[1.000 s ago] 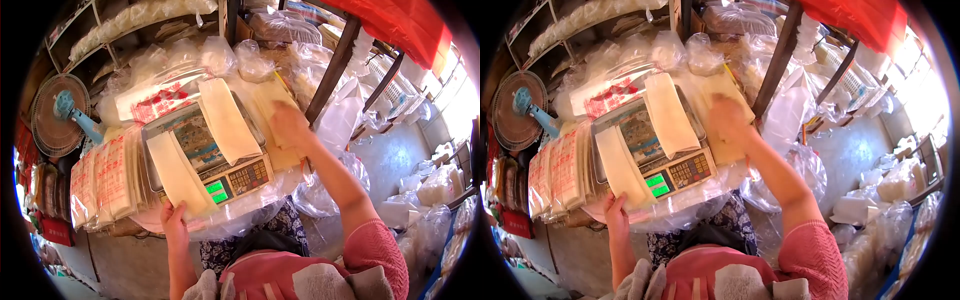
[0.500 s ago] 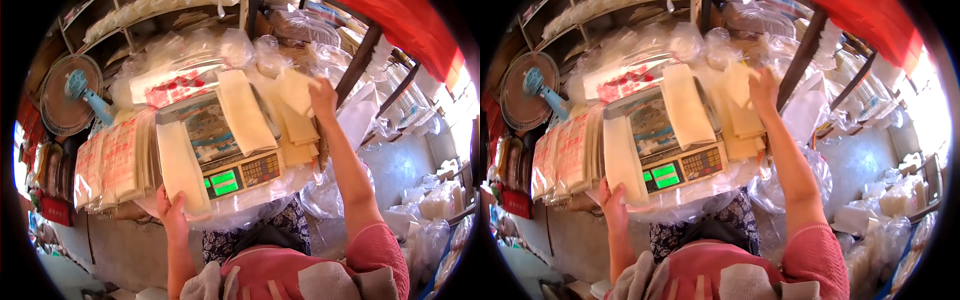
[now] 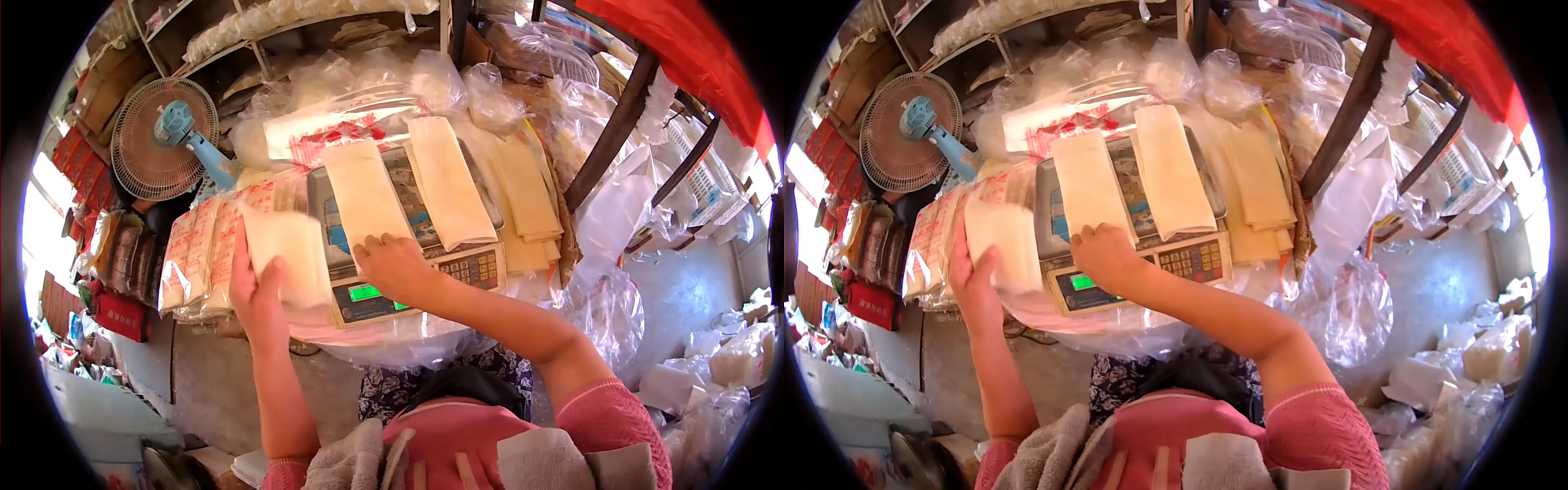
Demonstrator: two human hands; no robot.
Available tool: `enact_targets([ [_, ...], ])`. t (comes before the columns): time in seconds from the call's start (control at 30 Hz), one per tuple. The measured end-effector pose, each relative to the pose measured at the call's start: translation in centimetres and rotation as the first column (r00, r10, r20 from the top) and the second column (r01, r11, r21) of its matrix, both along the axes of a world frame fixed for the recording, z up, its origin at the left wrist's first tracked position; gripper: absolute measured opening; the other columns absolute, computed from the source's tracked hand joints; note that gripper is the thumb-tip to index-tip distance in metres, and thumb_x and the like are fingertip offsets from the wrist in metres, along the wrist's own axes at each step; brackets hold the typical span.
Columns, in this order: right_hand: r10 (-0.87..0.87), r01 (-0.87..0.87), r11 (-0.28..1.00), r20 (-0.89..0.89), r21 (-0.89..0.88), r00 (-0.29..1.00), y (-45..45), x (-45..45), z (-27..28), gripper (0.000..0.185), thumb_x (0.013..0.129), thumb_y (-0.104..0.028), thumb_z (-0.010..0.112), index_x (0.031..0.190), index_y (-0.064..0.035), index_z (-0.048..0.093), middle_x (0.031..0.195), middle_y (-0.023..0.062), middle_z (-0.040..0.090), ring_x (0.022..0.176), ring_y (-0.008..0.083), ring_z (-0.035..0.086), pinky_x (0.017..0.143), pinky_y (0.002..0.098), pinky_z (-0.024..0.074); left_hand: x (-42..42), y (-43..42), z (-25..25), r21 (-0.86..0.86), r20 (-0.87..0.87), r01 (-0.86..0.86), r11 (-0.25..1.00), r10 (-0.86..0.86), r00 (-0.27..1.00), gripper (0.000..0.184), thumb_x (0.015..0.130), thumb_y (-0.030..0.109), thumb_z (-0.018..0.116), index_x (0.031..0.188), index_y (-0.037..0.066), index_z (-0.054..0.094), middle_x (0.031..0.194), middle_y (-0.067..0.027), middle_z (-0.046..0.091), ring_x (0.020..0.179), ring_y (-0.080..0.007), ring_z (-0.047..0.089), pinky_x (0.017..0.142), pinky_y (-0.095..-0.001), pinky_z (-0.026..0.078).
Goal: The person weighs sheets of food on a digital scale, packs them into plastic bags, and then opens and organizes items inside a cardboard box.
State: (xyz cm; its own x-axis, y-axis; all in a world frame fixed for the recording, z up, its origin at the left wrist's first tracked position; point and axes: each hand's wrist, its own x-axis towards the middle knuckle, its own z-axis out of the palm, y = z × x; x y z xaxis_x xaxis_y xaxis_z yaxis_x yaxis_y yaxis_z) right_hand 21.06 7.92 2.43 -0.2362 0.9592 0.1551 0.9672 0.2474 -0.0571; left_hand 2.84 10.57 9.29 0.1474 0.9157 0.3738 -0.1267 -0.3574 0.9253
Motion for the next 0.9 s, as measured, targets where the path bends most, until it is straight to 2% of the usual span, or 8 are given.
enact_targets([
  [0.2,0.120,-0.086,0.985,-0.236,0.151,0.964,-5.1,1.4,2.2,0.045,0.077,-0.020,0.066,0.113,0.0001,0.050,0.118,0.0194,0.048,0.111,0.0331,0.049,0.091,0.0402,0.0410,5.5,4.0,4.8,0.044,0.406,0.238,0.970,-0.235,0.883,0.059,0.081,-0.007,0.048,0.137,-0.003,0.031,0.129,-0.0125,0.048,0.114,-0.0193,0.050,0.097,-0.0301,0.039],
  [0.33,0.155,-0.090,0.981,-0.411,0.173,0.898,-8.5,3.2,2.4,0.044,0.078,-0.020,0.065,0.116,-0.0018,0.050,0.120,0.0187,0.049,0.107,0.0348,0.051,0.089,0.0408,0.0425,8.5,4.7,-0.3,-0.114,0.477,0.226,0.968,-0.146,0.866,0.066,0.076,-0.013,0.045,0.139,0.002,0.029,0.128,-0.0097,0.048,0.109,-0.0197,0.053,0.088,-0.0283,0.046],
  [0.4,0.108,-0.066,0.993,-0.481,0.103,0.870,-10.3,4.3,2.0,0.042,0.078,-0.018,0.063,0.115,-0.0030,0.051,0.119,0.0193,0.049,0.103,0.0364,0.053,0.088,0.0415,0.0432,8.7,4.6,-5.1,-0.323,0.297,0.327,0.888,-0.233,0.926,0.070,0.070,-0.016,0.041,0.136,0.004,0.033,0.124,-0.0089,0.050,0.106,-0.0191,0.053,0.082,-0.0267,0.047],
  [0.47,0.078,-0.035,0.995,-0.499,0.096,0.863,-11.7,5.3,1.7,0.042,0.079,-0.019,0.063,0.116,-0.0024,0.051,0.120,0.0194,0.050,0.102,0.0365,0.054,0.086,0.0414,0.0446,8.5,4.7,-8.8,-0.573,0.311,0.390,0.721,-0.249,0.917,0.070,0.065,-0.015,0.040,0.132,0.003,0.037,0.118,-0.0080,0.052,0.104,-0.0192,0.054,0.079,-0.0268,0.047],
  [0.7,-0.035,0.086,0.995,-0.641,0.048,0.767,-13.7,9.8,0.8,0.040,0.079,-0.013,0.067,0.115,-0.0032,0.055,0.120,0.0173,0.053,0.100,0.0300,0.059,0.084,0.0348,0.0494,8.4,4.6,-7.2,-0.513,0.232,0.355,0.781,-0.272,0.934,0.068,0.066,-0.013,0.039,0.132,0.005,0.037,0.118,-0.0109,0.051,0.101,-0.0218,0.055,0.079,-0.0291,0.047],
  [0.8,-0.358,0.293,0.930,-0.726,-0.221,0.587,-13.6,13.2,1.6,0.035,0.081,-0.012,0.063,0.115,-0.0027,0.056,0.109,0.0176,0.060,0.097,0.0258,0.061,0.079,0.0336,0.0507,8.3,5.9,-8.4,-0.502,0.177,0.398,0.767,-0.360,0.916,0.070,0.069,-0.012,0.041,0.137,0.004,0.034,0.117,-0.0108,0.055,0.098,-0.0210,0.057,0.072,-0.0292,0.050],
  [0.83,-0.468,0.351,0.879,-0.722,-0.322,0.510,-13.2,14.8,1.6,0.034,0.082,-0.011,0.062,0.114,-0.0023,0.056,0.106,0.0177,0.061,0.097,0.0256,0.061,0.077,0.0334,0.0511,8.1,5.7,-7.9,-0.511,0.110,0.377,0.772,-0.376,0.920,0.068,0.071,-0.009,0.046,0.137,0.004,0.033,0.116,-0.0104,0.056,0.096,-0.0207,0.058,0.075,-0.0284,0.049],
  [0.9,-0.474,0.587,0.805,-0.683,-0.081,0.555,-11.9,19.1,-1.1,0.034,0.083,-0.017,0.060,0.112,-0.0002,0.056,0.104,0.0162,0.063,0.096,0.0261,0.061,0.076,0.0355,0.0507,7.7,5.6,-7.5,-0.430,-0.239,0.275,0.860,-0.402,0.884,0.065,0.077,0.003,0.055,0.137,0.004,0.030,0.128,-0.0142,0.046,0.114,-0.0277,0.049,0.089,-0.0383,0.044],
])
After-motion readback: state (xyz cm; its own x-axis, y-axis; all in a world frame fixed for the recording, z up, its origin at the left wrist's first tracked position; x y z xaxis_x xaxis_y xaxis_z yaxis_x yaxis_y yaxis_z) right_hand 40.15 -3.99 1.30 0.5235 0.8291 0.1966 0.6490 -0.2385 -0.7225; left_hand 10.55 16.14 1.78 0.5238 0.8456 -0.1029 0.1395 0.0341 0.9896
